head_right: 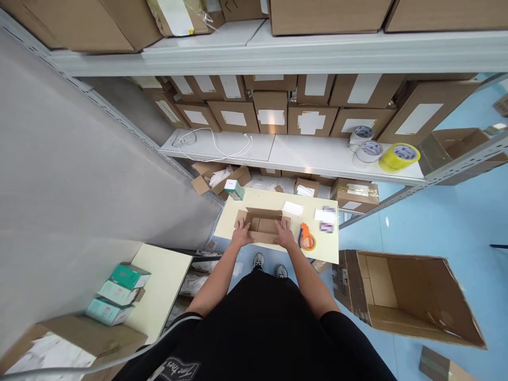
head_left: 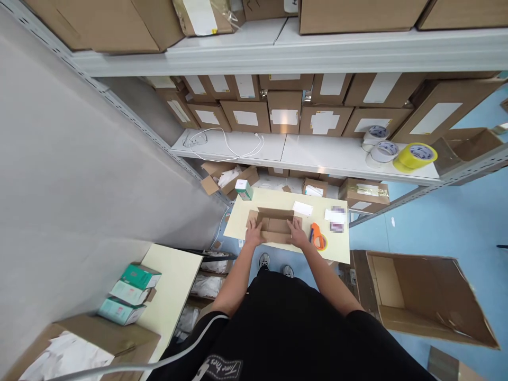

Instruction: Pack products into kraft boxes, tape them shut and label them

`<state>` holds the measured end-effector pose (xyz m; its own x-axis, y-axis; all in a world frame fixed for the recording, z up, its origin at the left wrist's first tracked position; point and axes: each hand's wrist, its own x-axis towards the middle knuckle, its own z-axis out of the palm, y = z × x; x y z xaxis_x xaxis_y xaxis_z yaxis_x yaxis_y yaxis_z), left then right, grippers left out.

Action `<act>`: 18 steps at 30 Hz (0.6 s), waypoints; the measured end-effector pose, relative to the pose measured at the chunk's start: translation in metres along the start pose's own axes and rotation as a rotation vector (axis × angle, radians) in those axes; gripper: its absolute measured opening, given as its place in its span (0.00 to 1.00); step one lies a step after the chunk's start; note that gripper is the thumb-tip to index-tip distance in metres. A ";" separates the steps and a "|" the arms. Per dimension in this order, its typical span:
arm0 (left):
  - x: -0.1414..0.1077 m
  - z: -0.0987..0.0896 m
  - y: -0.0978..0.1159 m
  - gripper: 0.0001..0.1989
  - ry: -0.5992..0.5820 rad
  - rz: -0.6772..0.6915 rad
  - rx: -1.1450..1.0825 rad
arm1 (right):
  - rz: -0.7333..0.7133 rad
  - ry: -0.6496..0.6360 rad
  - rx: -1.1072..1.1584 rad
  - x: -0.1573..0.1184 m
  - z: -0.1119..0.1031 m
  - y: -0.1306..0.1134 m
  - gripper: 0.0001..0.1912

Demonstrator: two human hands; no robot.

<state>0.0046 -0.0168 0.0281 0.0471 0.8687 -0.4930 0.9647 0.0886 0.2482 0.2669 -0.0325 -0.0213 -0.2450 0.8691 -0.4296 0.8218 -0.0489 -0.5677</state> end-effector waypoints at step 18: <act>-0.034 0.066 0.001 0.05 0.358 -0.052 -0.514 | -0.178 0.226 0.007 0.008 0.002 0.004 0.47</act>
<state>0.0210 -0.0784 -0.0103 -0.1722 0.9585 -0.2271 0.7110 0.2805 0.6448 0.2678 -0.0266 -0.0282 -0.2640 0.9519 -0.1558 0.7724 0.1120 -0.6252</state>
